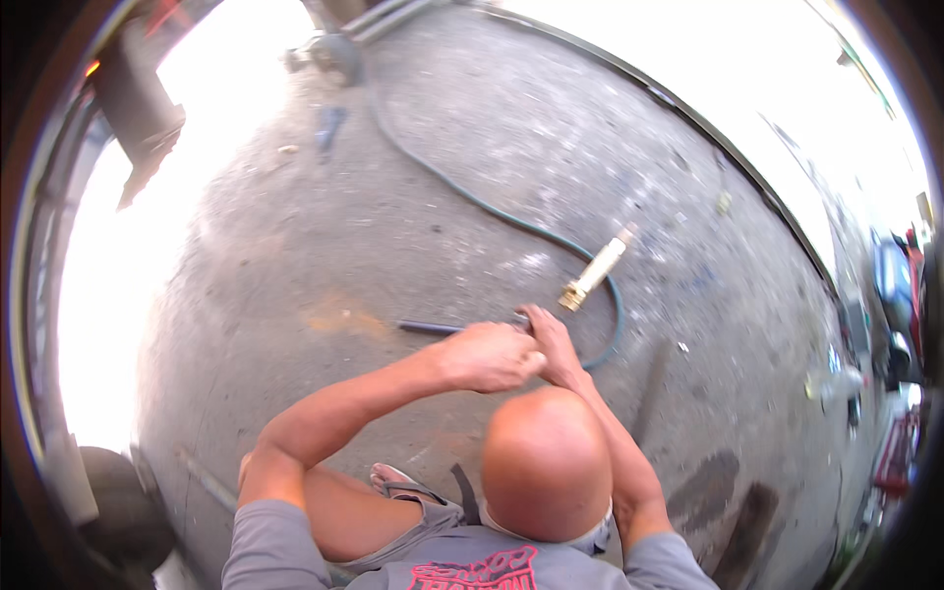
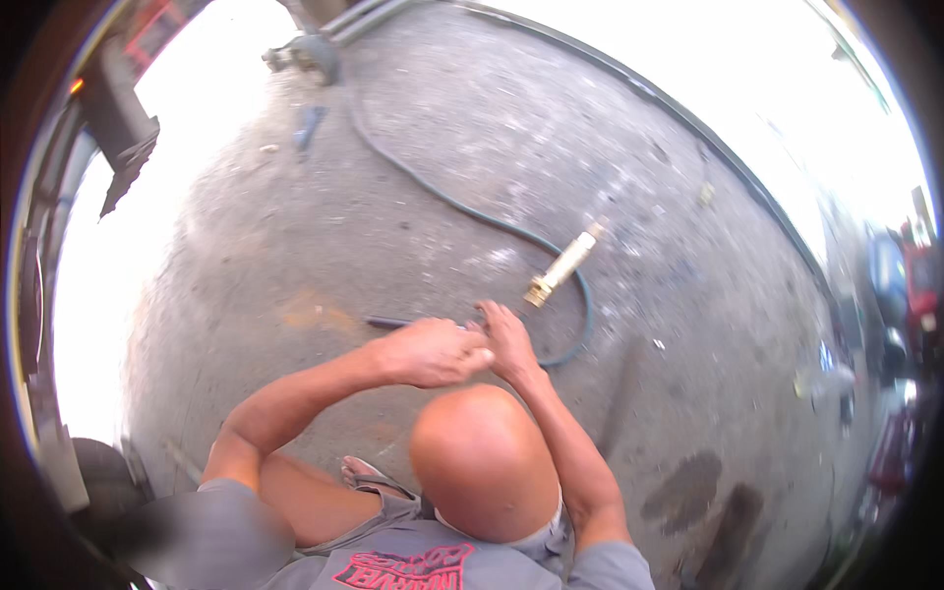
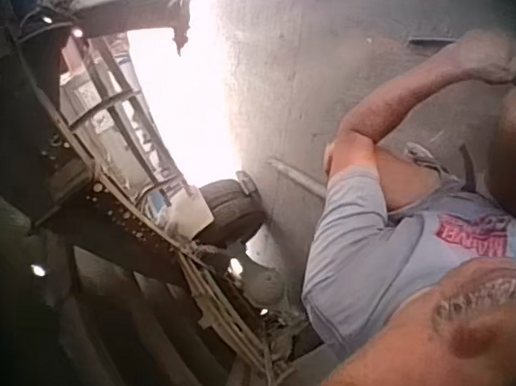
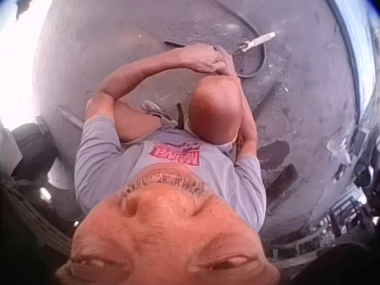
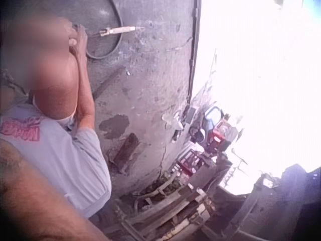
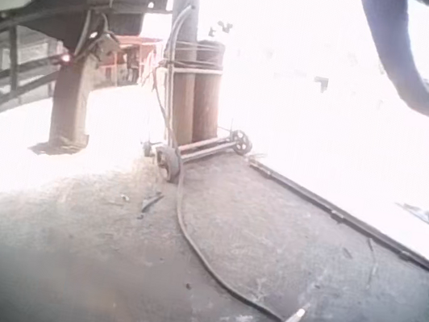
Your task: The person sits on the floor and uses a lighter to ignite a welding torch. They then apply the flame to a metal wheel rim, moving the torch along the rim's edge to heat the metal.
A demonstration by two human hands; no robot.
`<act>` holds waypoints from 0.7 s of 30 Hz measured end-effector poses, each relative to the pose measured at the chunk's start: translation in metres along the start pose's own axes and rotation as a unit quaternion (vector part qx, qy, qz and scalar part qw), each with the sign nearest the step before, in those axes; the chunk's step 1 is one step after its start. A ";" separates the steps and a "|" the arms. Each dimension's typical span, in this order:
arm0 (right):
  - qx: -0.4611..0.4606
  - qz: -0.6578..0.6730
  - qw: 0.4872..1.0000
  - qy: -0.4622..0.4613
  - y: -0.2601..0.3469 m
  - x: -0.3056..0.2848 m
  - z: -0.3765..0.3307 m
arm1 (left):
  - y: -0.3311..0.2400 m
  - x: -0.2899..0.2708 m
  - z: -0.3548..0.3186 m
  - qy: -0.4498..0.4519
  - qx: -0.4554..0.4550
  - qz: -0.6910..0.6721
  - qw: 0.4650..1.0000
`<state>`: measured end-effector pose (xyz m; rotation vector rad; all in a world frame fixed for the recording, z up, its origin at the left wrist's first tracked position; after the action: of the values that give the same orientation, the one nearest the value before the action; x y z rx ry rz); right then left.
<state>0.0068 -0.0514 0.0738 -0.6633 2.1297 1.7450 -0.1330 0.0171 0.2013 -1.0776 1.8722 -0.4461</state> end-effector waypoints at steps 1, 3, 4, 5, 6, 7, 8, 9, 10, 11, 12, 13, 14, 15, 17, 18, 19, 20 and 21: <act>-0.028 -0.019 0.998 0.048 0.006 -0.001 -0.006 | -0.001 0.001 -0.005 0.004 0.014 0.034 0.999; 0.031 -0.090 0.993 0.076 0.010 -0.005 -0.010 | -0.001 0.000 -0.014 -0.005 -0.017 0.015 1.000; 0.034 -0.112 0.990 0.082 0.012 -0.009 -0.011 | 0.000 -0.002 -0.018 0.003 -0.008 0.030 1.000; 0.035 -0.130 0.987 0.088 0.012 -0.012 -0.010 | -0.001 -0.002 -0.020 0.026 0.006 0.042 0.999; 0.037 -0.145 0.985 0.090 0.012 -0.017 -0.008 | 0.001 -0.003 -0.023 0.006 -0.015 0.024 1.000; 0.038 -0.153 0.983 0.091 0.011 -0.018 -0.006 | 0.003 -0.004 -0.025 -0.010 -0.030 0.007 0.999; 0.035 -0.162 0.982 0.093 0.009 -0.023 -0.004 | 0.006 -0.003 -0.026 -0.014 -0.048 -0.009 0.999; 0.039 -0.165 0.981 0.091 0.006 -0.024 -0.003 | 0.008 -0.003 -0.026 -0.027 -0.053 -0.013 0.998; 0.042 -0.162 0.982 0.089 0.003 -0.026 -0.003 | 0.013 -0.001 -0.028 -0.029 -0.062 -0.019 0.997; 0.044 -0.158 0.983 0.085 0.001 -0.025 -0.002 | 0.017 0.002 -0.029 -0.030 -0.071 -0.025 0.997; 0.047 -0.151 0.984 0.083 -0.001 -0.023 -0.004 | 0.020 0.005 -0.030 -0.032 -0.064 -0.004 0.997; 0.047 -0.138 0.986 0.083 -0.003 -0.021 -0.002 | 0.023 0.008 -0.033 -0.034 -0.058 0.016 0.998; 0.055 -0.120 0.988 0.075 -0.003 -0.016 -0.005 | 0.025 0.010 -0.037 -0.036 -0.050 0.038 0.997; 0.057 -0.102 0.991 0.072 -0.002 -0.011 -0.005 | 0.028 0.012 -0.040 -0.041 -0.050 0.031 0.997; 0.064 -0.048 0.995 0.066 0.003 0.004 -0.006 | 0.031 0.015 -0.049 -0.046 -0.051 0.022 0.997; 0.069 -0.018 0.995 0.065 0.006 0.012 -0.005 | 0.031 0.014 -0.051 -0.050 -0.050 0.029 0.997; 0.074 0.018 0.995 0.064 0.008 0.021 -0.005 | 0.030 0.013 -0.053 -0.048 -0.050 0.039 0.997; 0.077 0.055 0.993 0.064 0.011 0.032 -0.004 | 0.029 0.012 -0.056 -0.046 -0.049 0.050 0.996; 0.082 0.094 0.990 0.066 0.015 0.044 -0.003 | 0.029 0.009 -0.059 -0.065 -0.075 0.040 0.994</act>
<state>-0.0377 -0.0586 0.0643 -0.5623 2.4663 1.6317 -0.1990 0.0185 0.2088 -1.0982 1.8482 -0.1873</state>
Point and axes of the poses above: each hand's wrist, its own z-axis towards the middle knuckle, its own x-axis out of the palm, y = z × x, the point moved 3 cm from there along z, towards the middle knuckle, and after that the axes turned 10 degrees about y, right-handed, at the moved point
